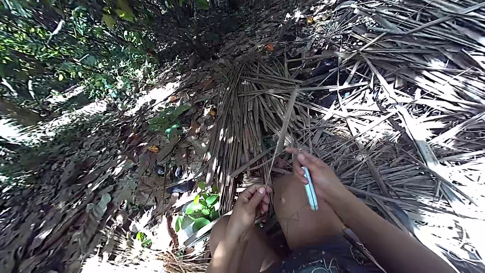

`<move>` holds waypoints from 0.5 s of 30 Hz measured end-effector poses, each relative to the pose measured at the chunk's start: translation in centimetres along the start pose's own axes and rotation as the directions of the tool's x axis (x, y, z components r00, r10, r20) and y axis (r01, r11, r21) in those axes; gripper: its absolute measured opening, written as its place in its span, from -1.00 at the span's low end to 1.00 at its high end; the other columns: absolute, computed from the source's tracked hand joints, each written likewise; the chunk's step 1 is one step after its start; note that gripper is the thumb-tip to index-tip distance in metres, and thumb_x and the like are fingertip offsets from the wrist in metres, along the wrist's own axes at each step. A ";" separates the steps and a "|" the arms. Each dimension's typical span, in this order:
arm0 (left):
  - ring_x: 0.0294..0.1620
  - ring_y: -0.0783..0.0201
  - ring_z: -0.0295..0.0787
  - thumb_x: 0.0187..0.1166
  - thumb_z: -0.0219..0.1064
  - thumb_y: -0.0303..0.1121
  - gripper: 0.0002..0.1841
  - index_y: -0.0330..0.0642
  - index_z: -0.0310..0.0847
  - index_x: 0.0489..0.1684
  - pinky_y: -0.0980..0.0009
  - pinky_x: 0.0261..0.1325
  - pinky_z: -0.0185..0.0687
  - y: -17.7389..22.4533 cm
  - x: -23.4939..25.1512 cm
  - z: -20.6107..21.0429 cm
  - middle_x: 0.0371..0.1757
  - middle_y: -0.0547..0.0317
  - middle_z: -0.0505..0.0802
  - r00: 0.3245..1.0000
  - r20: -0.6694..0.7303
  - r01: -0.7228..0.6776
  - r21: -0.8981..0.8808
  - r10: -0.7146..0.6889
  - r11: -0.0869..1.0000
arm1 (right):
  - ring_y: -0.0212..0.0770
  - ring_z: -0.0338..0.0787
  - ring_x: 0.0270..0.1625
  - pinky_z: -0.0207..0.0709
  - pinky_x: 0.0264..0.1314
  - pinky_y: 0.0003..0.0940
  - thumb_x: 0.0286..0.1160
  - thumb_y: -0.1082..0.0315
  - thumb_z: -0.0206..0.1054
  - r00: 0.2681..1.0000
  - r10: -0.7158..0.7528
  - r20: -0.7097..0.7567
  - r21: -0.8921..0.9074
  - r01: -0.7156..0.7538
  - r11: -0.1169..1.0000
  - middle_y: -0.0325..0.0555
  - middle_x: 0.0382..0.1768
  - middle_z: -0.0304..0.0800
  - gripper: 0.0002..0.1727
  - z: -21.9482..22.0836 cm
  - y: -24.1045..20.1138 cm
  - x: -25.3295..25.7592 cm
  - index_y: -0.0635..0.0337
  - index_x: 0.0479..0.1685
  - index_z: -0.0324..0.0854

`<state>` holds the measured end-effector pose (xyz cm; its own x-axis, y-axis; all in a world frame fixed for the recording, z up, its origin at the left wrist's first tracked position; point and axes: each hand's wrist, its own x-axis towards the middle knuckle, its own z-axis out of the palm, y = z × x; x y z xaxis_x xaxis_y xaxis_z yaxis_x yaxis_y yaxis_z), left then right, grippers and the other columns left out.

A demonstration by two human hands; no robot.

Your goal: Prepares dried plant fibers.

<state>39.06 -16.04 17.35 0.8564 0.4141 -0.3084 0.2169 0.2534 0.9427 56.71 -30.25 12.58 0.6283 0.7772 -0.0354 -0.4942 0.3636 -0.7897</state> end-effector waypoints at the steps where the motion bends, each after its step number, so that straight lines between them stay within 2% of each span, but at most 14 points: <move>1: -0.55 0.56 0.63 0.76 -0.01 -0.48 -0.72 -0.27 0.70 -0.10 0.67 -0.39 0.60 0.2 0.3 0.1 -0.51 0.36 0.74 1.000 -0.011 0.019 -0.048 -0.020 0.999 | -0.57 0.46 -0.66 0.44 -0.58 -0.70 0.81 0.32 -0.13 0.996 -0.066 -0.053 -0.081 0.062 0.995 -0.45 -0.57 0.51 -0.55 -0.4 -0.4 -0.4 0.25 0.56 0.37; 3: -0.56 0.56 0.63 0.76 0.01 -0.49 -0.73 -0.25 0.70 -0.12 0.67 -0.41 0.59 0.5 0.5 0.2 -0.51 0.35 0.74 0.998 -0.015 0.052 -0.109 -0.053 0.993 | -0.60 0.48 -0.63 0.45 -0.55 -0.70 0.72 0.32 -0.03 0.992 -0.124 -0.013 -0.241 0.117 0.963 -0.52 -0.57 0.51 -0.46 -0.5 -1.0 -1.6 0.24 0.68 0.25; 4: -0.56 0.57 0.63 0.75 0.01 -0.50 -0.74 -0.24 0.69 -0.13 0.68 -0.42 0.58 0.6 0.5 0.3 -0.52 0.35 0.74 0.998 -0.013 0.060 -0.114 -0.061 0.992 | -0.62 0.49 -0.60 0.44 -0.53 -0.71 0.69 0.32 0.03 0.994 -0.101 0.047 -0.338 0.111 0.935 -0.54 -0.54 0.51 -0.41 -0.1 -1.3 -2.2 0.25 0.71 0.21; 6: -0.57 0.59 0.62 0.75 0.03 -0.51 -0.75 -0.24 0.69 -0.13 0.70 -0.44 0.57 0.8 0.4 0.6 -0.52 0.37 0.75 0.998 -0.009 0.064 -0.089 -0.065 0.994 | -0.62 0.47 -0.55 0.40 -0.49 -0.67 0.69 0.30 0.12 0.983 0.030 0.183 -0.487 0.064 0.871 -0.44 -0.44 0.57 -0.35 0.9 -1.9 -2.8 0.25 0.77 0.15; 9: -0.55 0.57 0.68 0.70 0.08 -0.54 -0.79 -0.26 0.69 -0.15 0.68 -0.42 0.61 0.7 0.0 0.8 -0.50 0.33 0.80 0.999 -0.006 0.044 -0.035 -0.044 0.998 | -0.57 0.47 -0.54 0.38 -0.49 -0.63 0.72 0.28 0.15 0.924 0.216 0.317 -0.603 0.020 0.798 -0.32 -0.38 0.60 -0.33 1.3 -2.4 -1.9 0.13 0.83 0.11; 11: -0.55 0.56 0.71 0.68 0.10 -0.55 -0.81 -0.26 0.69 -0.15 0.67 -0.41 0.64 0.3 -0.2 0.6 -0.49 0.32 0.83 1.000 -0.013 0.020 0.008 -0.020 1.000 | -0.56 0.45 -0.55 0.35 -0.50 -0.63 0.74 0.29 0.14 0.907 0.265 0.328 -0.644 0.010 0.765 -0.31 -0.42 0.57 -0.36 1.1 -2.9 -1.0 0.14 0.81 0.15; 15: -0.53 0.54 0.72 0.66 0.15 -0.57 -0.86 -0.28 0.66 -0.13 0.65 -0.40 0.66 -0.6 -0.3 0.5 -0.45 0.30 0.84 0.997 -0.066 -0.033 0.085 0.039 0.996 | -0.59 0.42 -0.55 0.32 -0.48 -0.67 0.78 0.24 0.14 0.919 0.294 0.262 -0.707 -0.024 0.707 -0.33 -0.42 0.55 -0.40 -0.1 -3.8 0.0 0.26 0.74 0.22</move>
<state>38.86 -16.74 16.94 0.8316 0.4803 -0.2789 0.2271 0.1643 0.9599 58.63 -31.69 15.55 0.2749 0.9559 -0.1037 0.0598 -0.1247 -0.9904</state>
